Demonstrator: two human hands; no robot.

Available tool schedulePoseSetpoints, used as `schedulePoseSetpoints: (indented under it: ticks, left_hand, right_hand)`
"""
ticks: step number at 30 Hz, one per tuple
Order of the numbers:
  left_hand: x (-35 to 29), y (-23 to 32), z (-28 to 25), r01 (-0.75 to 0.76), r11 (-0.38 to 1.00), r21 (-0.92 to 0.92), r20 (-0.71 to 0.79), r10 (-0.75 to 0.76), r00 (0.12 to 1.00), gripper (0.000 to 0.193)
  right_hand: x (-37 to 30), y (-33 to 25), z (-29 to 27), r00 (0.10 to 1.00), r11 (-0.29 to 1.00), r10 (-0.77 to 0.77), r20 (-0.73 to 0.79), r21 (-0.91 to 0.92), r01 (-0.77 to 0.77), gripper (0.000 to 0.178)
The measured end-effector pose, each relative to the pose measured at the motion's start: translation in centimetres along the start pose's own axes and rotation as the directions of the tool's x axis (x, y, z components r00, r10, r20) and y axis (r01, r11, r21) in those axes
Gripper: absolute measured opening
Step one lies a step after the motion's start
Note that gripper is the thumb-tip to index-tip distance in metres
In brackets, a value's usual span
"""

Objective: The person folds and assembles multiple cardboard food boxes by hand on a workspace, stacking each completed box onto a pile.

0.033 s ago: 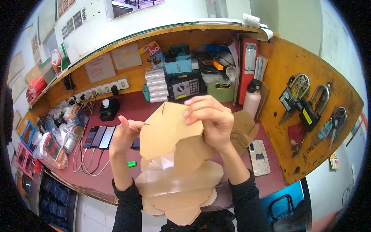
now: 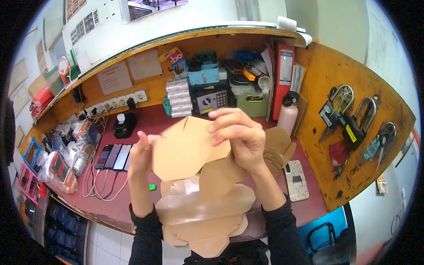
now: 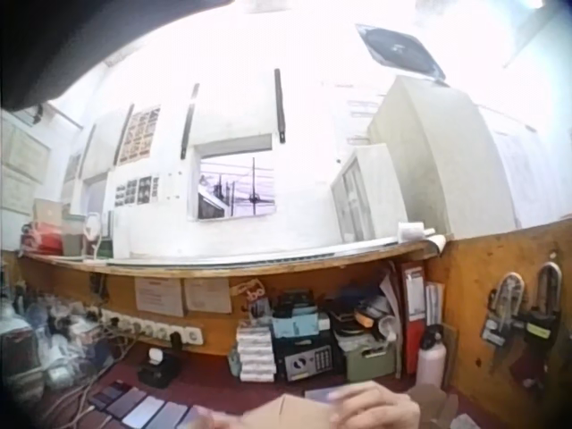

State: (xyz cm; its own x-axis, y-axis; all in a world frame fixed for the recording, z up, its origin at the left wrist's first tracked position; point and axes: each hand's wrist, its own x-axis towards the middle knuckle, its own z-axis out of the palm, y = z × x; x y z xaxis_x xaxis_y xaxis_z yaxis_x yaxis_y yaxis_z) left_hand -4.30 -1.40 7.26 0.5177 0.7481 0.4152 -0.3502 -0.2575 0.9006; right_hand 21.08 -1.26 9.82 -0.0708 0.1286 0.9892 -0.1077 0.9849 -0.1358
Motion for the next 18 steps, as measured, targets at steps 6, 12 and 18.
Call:
schedulePoseSetpoints:
  ticks: [6, 12, 18]
  left_hand:
    - [0.8, 1.0, 2.0, -0.294, 0.851, 0.435, -0.306, 0.448, 0.840, 0.038]
    - [0.5, -0.7, 4.6, 0.016, 0.984, -0.180, -0.141, -0.041, 0.989, 0.045]
    - [1.5, -0.9, 7.1, -0.084, 0.962, -0.258, -0.337, -0.008, 0.942, 0.047]
  right_hand:
    - [0.3, 0.4, -1.7, 0.987, 0.944, -0.147, -0.065, -0.306, 0.120, 0.007]
    - [-0.3, 0.4, -1.0, 0.989, 0.975, -0.102, 0.106, -0.189, 0.121, 0.009]
    - [-0.4, 1.0, -0.5, 0.926, 0.977, 0.207, 0.315, -0.029, -0.209, 0.021]
